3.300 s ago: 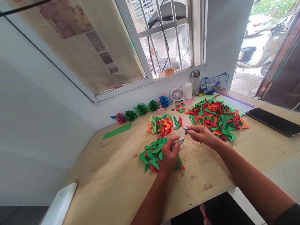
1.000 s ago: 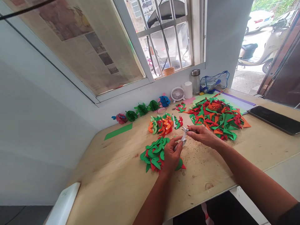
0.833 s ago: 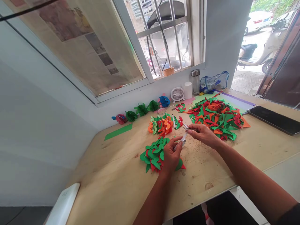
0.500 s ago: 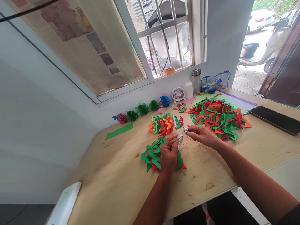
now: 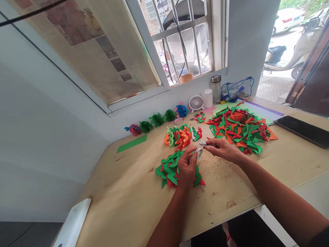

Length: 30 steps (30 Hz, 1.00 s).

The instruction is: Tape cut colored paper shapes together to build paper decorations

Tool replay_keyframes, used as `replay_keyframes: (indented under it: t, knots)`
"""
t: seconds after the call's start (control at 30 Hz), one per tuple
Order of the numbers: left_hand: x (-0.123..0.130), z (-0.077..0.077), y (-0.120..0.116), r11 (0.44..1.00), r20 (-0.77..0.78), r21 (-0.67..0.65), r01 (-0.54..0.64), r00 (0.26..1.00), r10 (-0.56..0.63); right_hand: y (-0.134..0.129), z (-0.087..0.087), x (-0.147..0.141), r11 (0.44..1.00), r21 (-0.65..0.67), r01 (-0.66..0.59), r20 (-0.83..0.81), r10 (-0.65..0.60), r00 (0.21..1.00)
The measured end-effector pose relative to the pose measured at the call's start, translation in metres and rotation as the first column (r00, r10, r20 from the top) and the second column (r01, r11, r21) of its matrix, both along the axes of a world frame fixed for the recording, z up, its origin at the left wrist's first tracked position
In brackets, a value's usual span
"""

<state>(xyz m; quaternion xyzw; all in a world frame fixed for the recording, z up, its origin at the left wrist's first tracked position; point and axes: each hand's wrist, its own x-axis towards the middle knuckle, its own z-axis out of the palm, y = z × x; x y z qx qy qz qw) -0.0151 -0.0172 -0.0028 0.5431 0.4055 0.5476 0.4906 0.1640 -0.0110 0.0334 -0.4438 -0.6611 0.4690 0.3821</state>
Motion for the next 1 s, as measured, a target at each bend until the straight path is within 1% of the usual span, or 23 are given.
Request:
replay_keyframes:
  t: [0.17, 0.27, 0.4, 0.6, 1.0]
  knots:
    - [0.001, 0.000, 0.000, 1.000, -0.005, 0.009, -0.004, 1.000, 0.004, -0.001, 0.002, -0.002, 0.998, 0.015, 0.061, 0.019, -0.061, 0.998]
    - [0.001, -0.001, 0.000, 1.000, 0.006, 0.001, -0.007, 1.000, 0.007, -0.001, 0.001, -0.002, 0.997, 0.025, 0.075, 0.017, -0.076, 0.997]
    - [0.002, -0.003, 0.000, 0.999, 0.016, -0.030, 0.012, 1.000, -0.012, 0.002, -0.004, 0.000, 0.995, 0.063, 0.076, 0.046, -0.079, 0.996]
    - [0.001, -0.003, 0.001, 0.998, -0.019, -0.044, 0.042, 0.999, -0.043, 0.005, -0.010, 0.002, 0.990, 0.110, 0.094, 0.075, -0.102, 0.992]
    - [0.001, -0.003, 0.003, 0.999, -0.034, -0.030, 0.042, 0.999, -0.043, 0.004, -0.008, 0.001, 0.968, 0.196, 0.154, 0.179, -0.189, 0.966]
